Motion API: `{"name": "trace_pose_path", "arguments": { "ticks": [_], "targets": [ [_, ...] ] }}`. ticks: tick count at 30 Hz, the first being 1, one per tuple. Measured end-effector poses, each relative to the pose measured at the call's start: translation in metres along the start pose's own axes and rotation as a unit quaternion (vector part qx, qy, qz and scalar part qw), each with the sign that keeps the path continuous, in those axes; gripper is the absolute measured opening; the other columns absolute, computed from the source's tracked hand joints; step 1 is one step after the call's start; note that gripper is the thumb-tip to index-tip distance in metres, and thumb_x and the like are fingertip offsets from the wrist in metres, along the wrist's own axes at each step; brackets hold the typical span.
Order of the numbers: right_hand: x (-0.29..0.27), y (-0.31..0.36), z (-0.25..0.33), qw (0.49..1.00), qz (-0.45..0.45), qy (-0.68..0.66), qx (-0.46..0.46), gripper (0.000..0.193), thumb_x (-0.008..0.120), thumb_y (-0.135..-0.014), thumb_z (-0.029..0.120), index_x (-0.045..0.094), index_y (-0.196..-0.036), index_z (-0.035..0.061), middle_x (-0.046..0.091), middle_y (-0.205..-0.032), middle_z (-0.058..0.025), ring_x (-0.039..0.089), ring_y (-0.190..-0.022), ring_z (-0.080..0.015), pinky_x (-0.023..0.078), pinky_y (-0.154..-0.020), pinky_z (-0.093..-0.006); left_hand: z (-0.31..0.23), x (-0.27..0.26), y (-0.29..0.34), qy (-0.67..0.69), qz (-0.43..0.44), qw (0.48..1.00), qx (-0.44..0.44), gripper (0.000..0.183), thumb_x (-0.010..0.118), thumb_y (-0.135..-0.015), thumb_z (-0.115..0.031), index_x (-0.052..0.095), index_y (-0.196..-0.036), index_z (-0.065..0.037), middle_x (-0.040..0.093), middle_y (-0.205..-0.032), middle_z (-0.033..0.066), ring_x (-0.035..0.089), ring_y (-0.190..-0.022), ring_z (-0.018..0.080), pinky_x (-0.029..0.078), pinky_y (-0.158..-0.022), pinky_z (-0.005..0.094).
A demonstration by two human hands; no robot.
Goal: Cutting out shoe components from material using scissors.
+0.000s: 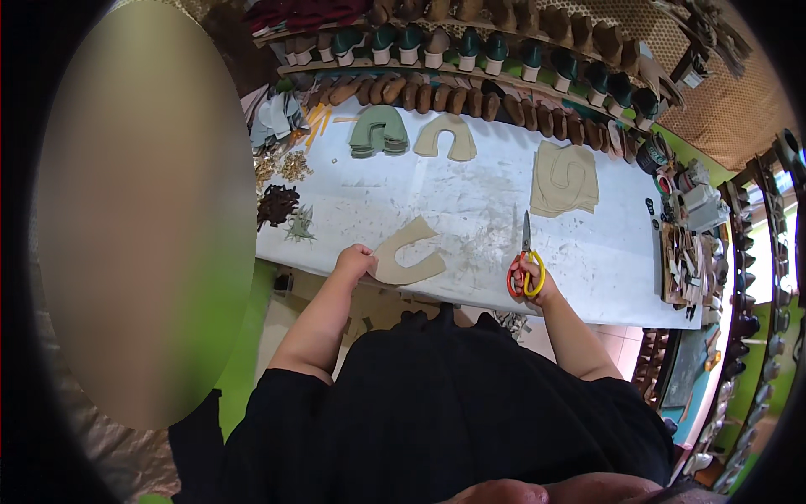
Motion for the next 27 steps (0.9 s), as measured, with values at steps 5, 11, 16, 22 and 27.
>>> {"name": "trace_pose_path", "arguments": {
  "ticks": [5, 11, 16, 22, 27],
  "targets": [
    [-0.004, -0.005, -0.003, 1.000, 0.001, 0.008, 0.008, 0.023, 0.063, -0.088, 0.030, 0.059, -0.091, 0.0076, 0.053, -0.067, -0.0028, 0.049, -0.056, -0.0145, 0.044, -0.049, -0.0310, 0.000, -0.002, -0.002, 0.040, 0.003, 0.999, 0.024, 0.023, 0.074, -0.077, -0.015, 0.066, -0.096, -0.004, 0.067, -0.080, 0.0077, 0.061, -0.062, 0.0176, 0.049, -0.052, 0.0327],
    [-0.005, -0.005, -0.002, 1.000, 0.001, -0.003, 0.020, 0.023, 0.062, -0.089, 0.029, 0.058, -0.092, 0.0064, 0.053, -0.068, -0.0036, 0.050, -0.057, -0.0158, 0.044, -0.050, -0.0318, -0.004, 0.003, -0.017, 0.070, 0.070, 0.995, -0.010, 0.015, 0.070, -0.078, -0.011, 0.066, -0.090, -0.002, 0.066, -0.077, 0.0097, 0.063, -0.063, 0.0204, 0.051, -0.052, 0.0324],
    [-0.006, -0.008, -0.002, 0.999, 0.008, -0.009, 0.031, 0.022, 0.060, -0.091, 0.028, 0.058, -0.092, 0.0058, 0.054, -0.069, -0.0047, 0.050, -0.057, -0.0164, 0.045, -0.050, -0.0323, -0.067, -0.003, -0.018, 0.140, 0.094, 0.986, 0.009, 0.008, 0.066, -0.080, -0.008, 0.065, -0.085, -0.002, 0.064, -0.073, 0.0107, 0.064, -0.065, 0.0210, 0.055, -0.056, 0.0321],
    [-0.014, -0.012, -0.005, 0.999, 0.027, 0.000, 0.034, 0.026, 0.059, -0.092, 0.031, 0.058, -0.090, 0.0052, 0.054, -0.067, -0.0053, 0.052, -0.056, -0.0167, 0.047, -0.048, -0.0332, -0.184, -0.033, 0.035, 0.365, -0.015, 0.926, 0.092, 0.034, 0.062, -0.086, -0.002, 0.049, -0.118, -0.002, 0.061, -0.102, 0.0127, 0.067, -0.075, 0.0226, 0.058, -0.064, 0.0310],
    [-0.021, -0.016, -0.005, 0.995, 0.065, 0.009, 0.076, 0.028, 0.060, -0.091, 0.032, 0.059, -0.091, 0.0042, 0.056, -0.069, -0.0061, 0.055, -0.058, -0.0183, 0.050, -0.051, -0.0353, -0.182, -0.013, 0.051, 0.441, -0.185, 0.866, 0.146, 0.025, 0.057, -0.091, -0.007, 0.055, -0.115, -0.001, 0.060, -0.106, 0.0097, 0.064, -0.086, 0.0197, 0.058, -0.072, 0.0308]
  ]
}}
Point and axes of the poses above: each hand's wrist, its own y-axis away from the middle knuckle, its own x-axis out of the palm, z = x × y, the point moved 3 cm from there along -y, towards the middle knuckle
